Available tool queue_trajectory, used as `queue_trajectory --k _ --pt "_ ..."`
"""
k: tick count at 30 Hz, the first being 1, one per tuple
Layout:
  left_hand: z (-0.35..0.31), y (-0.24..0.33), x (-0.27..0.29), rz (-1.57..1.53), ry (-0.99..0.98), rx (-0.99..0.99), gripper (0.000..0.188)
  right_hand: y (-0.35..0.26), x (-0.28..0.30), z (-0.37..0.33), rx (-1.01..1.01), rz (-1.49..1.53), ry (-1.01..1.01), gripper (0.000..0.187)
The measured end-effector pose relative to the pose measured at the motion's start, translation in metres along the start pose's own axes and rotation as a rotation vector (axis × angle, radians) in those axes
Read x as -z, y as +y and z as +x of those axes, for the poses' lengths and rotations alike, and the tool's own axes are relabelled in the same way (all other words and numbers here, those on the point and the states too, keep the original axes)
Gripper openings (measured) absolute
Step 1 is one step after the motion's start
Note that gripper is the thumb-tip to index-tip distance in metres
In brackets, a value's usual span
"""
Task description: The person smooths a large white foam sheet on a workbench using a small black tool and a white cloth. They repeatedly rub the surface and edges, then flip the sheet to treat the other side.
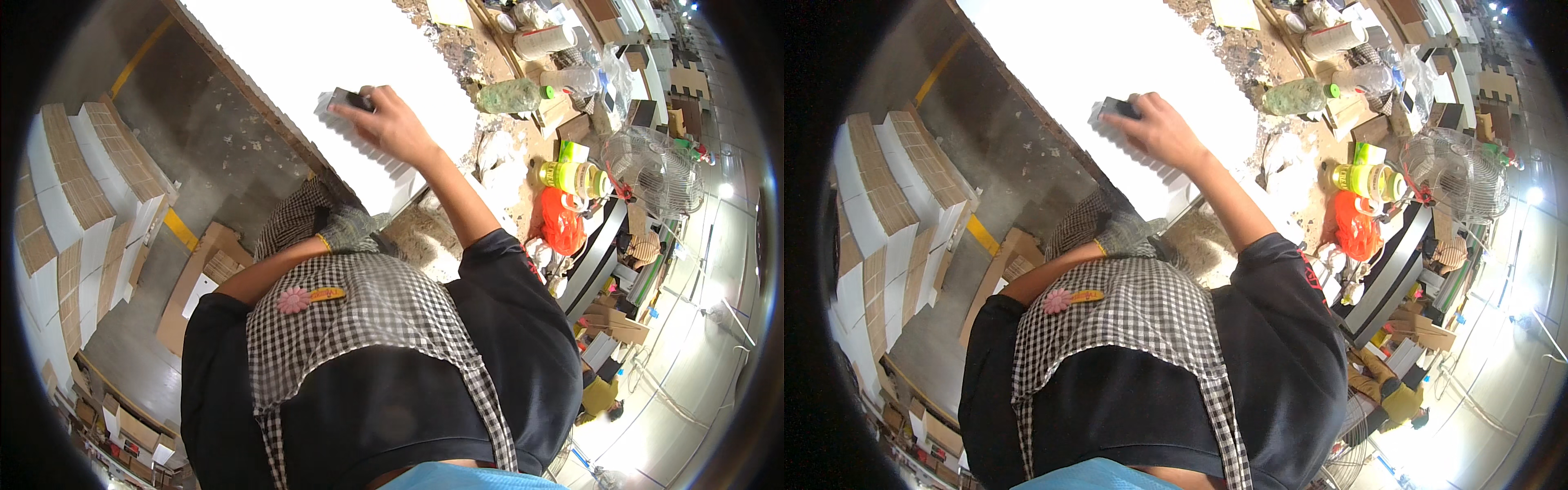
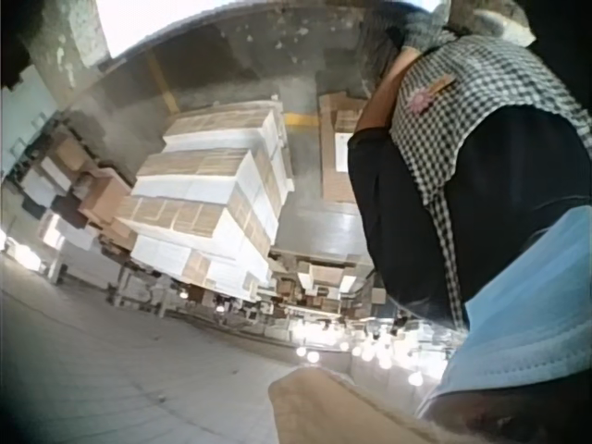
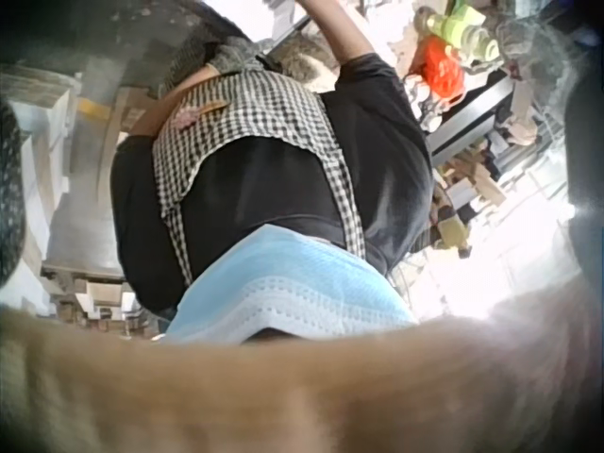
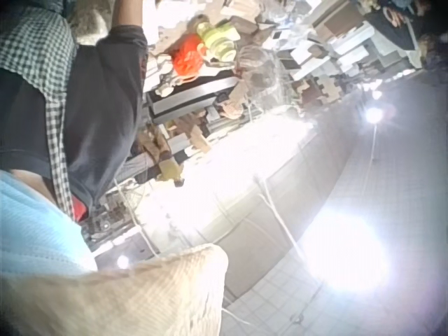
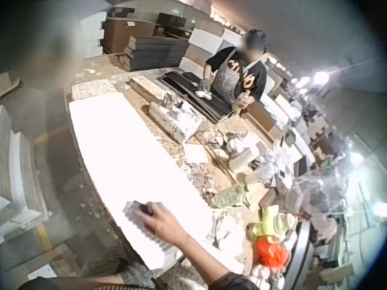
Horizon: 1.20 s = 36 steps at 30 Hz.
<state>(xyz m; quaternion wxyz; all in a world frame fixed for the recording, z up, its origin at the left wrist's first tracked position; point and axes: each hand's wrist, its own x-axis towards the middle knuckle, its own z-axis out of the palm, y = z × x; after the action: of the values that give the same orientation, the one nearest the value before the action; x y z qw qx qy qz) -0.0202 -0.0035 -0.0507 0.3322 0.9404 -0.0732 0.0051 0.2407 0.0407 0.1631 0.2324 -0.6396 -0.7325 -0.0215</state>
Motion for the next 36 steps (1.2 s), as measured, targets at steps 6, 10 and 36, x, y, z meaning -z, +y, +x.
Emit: queue_trajectory --k 6,10,36 --pt "0.003 0.005 0.020 -0.087 -0.281 0.107 0.053 0.121 0.029 -0.015 -0.451 -0.207 0.118 0.048" --pt "0.014 0.021 0.057 -0.033 -0.450 0.188 0.047 0.135 0.037 -0.007 -0.567 -0.299 0.196 0.044" --pt "0.014 0.017 0.039 -0.237 -0.370 0.215 0.058 0.191 0.022 0.013 -0.550 -0.423 0.185 0.044"
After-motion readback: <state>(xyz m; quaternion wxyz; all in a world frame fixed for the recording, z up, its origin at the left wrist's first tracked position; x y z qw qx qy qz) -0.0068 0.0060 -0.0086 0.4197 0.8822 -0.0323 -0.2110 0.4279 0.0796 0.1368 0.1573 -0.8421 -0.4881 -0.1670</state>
